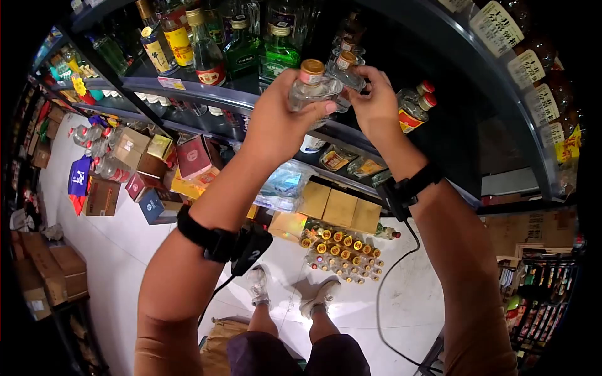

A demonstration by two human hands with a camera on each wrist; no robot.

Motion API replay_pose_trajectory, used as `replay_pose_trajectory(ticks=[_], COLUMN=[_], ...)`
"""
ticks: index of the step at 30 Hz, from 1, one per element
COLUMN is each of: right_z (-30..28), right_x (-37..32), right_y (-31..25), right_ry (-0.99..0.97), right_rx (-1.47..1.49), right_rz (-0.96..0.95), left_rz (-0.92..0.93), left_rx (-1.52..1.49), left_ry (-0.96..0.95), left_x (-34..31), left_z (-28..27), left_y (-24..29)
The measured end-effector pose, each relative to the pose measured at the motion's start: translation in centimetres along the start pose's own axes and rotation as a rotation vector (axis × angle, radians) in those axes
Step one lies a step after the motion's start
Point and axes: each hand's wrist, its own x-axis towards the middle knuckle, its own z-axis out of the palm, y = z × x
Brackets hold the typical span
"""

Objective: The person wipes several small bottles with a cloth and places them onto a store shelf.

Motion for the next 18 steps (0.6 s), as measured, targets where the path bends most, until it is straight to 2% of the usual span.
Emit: replay_pose_trajectory(ticks=[2, 3, 6, 8, 10, 14, 16, 18], right_z=[0.0, 0.1, 0.3, 0.4, 0.4, 0.2, 0.5, 0.7], right_x=[-0.3, -0.3, 0.0, 0.3, 0.9, 1.7, 2.2, 2.9], right_y=[-0.6, -0.3, 0.7, 1.2, 1.9, 1.9, 2.0, 2.1], right_ry=[0.036, 0.033, 0.048, 0.074, 0.105, 0.119, 0.118, 0.114], right_rx=[-0.231, -0.238, -0.272, -0.268, -0.288, -0.261, -0.252, -0.247], right_rz=[-0.083, -0.079, -0.096, -0.036, -0.066, -0.088, -0.064, -0.042], left_rz=[0.003, -0.083, -0.154, -0.131, -0.059, -0.025, -0.088, -0.094], left_rx=[0.193, -0.033, -0.027, -0.085, 0.318, 0.238, 0.341, 0.252], left_ry=[-0.019, -0.016, 0.021, -0.013, -0.071, -0.08, -0.075, -0.099], left_x=[1.0, 1.4, 3.1, 3.8, 4.6, 5.9, 6.7, 7.5], left_z=[0.2, 0.5, 0.7, 0.8, 1.0, 1.0, 0.5, 0.2], left_y=[-1.3, -1.6, -2.3, -2.9, -2.9, -5.4, -6.3, -7.2])
